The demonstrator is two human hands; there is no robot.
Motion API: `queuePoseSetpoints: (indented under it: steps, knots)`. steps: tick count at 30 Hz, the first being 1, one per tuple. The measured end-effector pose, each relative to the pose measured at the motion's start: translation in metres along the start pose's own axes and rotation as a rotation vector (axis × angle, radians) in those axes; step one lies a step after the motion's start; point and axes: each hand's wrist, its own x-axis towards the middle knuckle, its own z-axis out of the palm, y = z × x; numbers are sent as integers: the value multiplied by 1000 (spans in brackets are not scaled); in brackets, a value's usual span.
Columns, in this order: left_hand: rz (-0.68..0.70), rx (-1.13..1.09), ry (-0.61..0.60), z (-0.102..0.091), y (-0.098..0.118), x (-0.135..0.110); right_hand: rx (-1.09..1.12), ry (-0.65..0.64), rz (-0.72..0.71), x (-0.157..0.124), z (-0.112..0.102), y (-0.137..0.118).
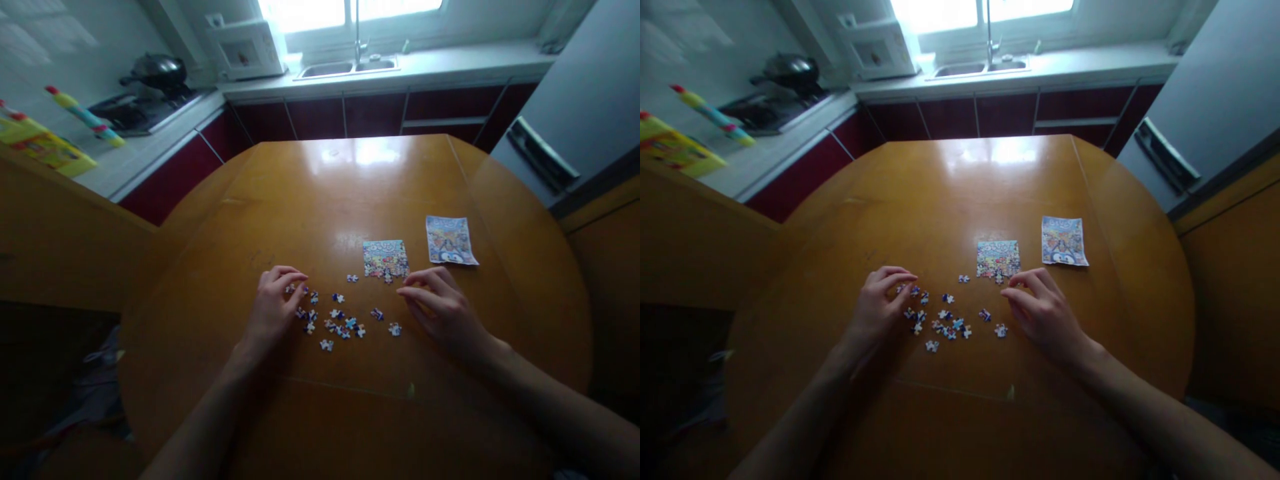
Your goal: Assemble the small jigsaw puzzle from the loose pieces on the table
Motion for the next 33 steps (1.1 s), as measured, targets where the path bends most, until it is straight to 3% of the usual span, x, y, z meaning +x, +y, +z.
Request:
queuePoseSetpoints:
  steps: [5, 11, 23, 30, 33]
  knots:
    - [-43, 30, 67, -14, -5, 5, 27, -205, 54, -8, 2, -7]
    - [-128, 71, 34, -31, -18, 9, 42, -308, 42, -22, 7, -12]
    - [-163, 98, 16, -30, -29, 8, -7, -294, 68, -28, 15, -13]
    - [-91, 14, -106, -22, -31, 6, 74, -293, 13, -27, 14, -13]
    - [-68, 18, -153, -17, -29, 5, 83, -228, 29, -25, 12, -13]
